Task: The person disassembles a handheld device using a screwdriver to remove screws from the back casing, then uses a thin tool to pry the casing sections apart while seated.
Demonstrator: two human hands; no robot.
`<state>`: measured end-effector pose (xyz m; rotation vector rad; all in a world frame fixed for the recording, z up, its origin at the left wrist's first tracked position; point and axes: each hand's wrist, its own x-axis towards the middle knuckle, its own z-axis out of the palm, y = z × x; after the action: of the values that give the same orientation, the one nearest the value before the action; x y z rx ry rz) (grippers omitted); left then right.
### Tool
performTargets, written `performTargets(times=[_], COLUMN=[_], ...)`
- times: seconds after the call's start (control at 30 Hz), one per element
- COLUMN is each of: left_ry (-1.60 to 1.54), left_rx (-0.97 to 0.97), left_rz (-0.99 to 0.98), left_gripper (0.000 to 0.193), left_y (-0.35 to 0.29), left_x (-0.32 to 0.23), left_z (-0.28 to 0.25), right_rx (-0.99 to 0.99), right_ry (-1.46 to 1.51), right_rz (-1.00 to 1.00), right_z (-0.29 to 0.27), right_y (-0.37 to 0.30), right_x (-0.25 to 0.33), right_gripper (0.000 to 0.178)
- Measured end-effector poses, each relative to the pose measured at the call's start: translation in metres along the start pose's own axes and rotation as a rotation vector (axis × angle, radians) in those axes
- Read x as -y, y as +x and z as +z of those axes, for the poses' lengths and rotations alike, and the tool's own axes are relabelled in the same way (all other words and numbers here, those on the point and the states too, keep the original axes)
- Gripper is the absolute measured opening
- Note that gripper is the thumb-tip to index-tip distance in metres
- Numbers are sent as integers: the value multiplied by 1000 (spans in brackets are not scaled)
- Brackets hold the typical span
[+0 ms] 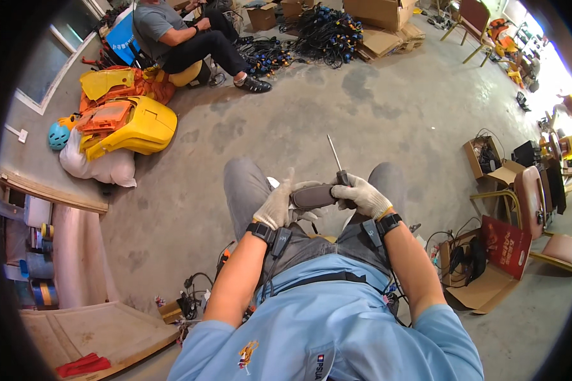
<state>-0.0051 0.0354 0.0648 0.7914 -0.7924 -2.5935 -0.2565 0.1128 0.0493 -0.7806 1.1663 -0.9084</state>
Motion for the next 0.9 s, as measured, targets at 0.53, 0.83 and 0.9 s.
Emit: performTargets(times=[0.53, 0.83, 0.9], left_ry=[34, 190, 268], left_rx=[59, -191, -284], left_rz=[150, 241, 303], left_gripper=[52, 41, 40], left_y=[1, 7, 10], left_x=[6, 9, 11], left_z=[-7, -8, -4], right_rx=[-57, 33, -2], right_ry=[103, 199, 198], right_rz=[-30, 22, -12], right_z=[3, -3, 1], right_y=[-12, -2, -1], right_x=[4, -12, -12], right_gripper=[38, 35, 33])
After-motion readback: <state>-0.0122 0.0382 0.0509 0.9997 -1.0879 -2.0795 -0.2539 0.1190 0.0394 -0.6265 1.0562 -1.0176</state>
